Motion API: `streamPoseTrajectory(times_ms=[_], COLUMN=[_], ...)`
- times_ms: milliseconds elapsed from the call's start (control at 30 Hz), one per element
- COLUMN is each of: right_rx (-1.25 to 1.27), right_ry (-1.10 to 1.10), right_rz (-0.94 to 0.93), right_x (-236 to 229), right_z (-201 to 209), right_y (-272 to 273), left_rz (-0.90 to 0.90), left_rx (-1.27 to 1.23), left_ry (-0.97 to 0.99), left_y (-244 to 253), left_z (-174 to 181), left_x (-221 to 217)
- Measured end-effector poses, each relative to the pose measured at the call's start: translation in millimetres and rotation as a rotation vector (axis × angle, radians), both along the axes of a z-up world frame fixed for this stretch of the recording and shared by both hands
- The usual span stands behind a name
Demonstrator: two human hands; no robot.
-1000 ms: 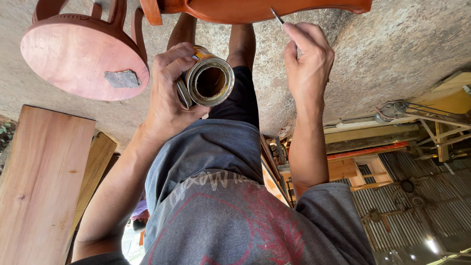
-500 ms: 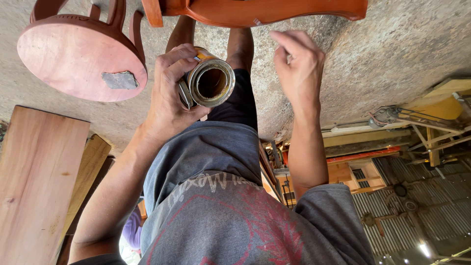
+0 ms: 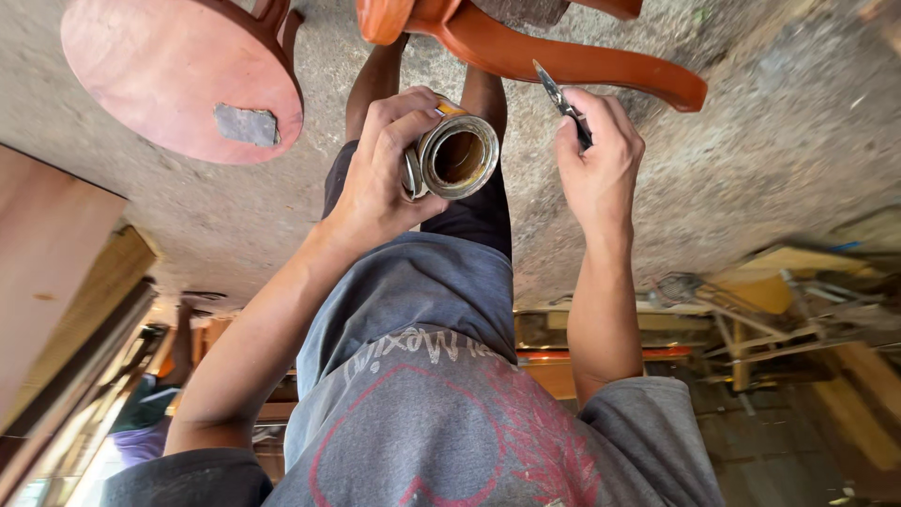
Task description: The person applies a liquid substance from a small can onto the surfaces of wooden stools using a small knife-like tool and a brush. They move between multiple stools, covering the tops and legs with the substance.
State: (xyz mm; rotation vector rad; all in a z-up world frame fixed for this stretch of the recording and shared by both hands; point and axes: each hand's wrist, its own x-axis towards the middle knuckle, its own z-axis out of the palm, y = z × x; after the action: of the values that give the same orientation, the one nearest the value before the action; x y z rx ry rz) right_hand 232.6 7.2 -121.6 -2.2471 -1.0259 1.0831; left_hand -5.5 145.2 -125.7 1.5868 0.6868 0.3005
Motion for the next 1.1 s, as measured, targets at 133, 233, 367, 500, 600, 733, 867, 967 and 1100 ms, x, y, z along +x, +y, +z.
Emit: streamPoseTrajectory(times_ms=[133,233,367,500,600,733,867,967,1100], right_rx=[0.056,0.016,0.081,0.085,0.066,0.068,0.325,0.331,0.249], right_ry=[0.005,0.004,-0.028,-0.041,-0.037,-0.056,-0.146,-0.186,-0.196], right_rz=[0.093,0.18,0.302,0.405,0.45,0.531,0.773,0.864,0.896], right_x=[2,7,17,27,31,37,39,40,36], right_z=[6,12,17,25,28,27,12,-9,-32], right_y=[15,27,41,52,59,73,98,118,125], left_rz=[0.099,0.188,0.292,0.398,0.48,0.601,0.701,0.76,0.848], left_rx=[0.016,0.017,0.06,0.039,0.005,0.025,0.055,0.032,0.052], left_ry=[0.019,0.037,0.017,0.046,0.061,0.041,0.024,0.028,-0.011], left_y=[-12,-21,-35,-53,-69,-90,-109,-125,-141], left_z=[1,3,1,0,0,-2,-7,-11,-16], left_x=[-3,-5,-4,1,3,9,12,16,20])
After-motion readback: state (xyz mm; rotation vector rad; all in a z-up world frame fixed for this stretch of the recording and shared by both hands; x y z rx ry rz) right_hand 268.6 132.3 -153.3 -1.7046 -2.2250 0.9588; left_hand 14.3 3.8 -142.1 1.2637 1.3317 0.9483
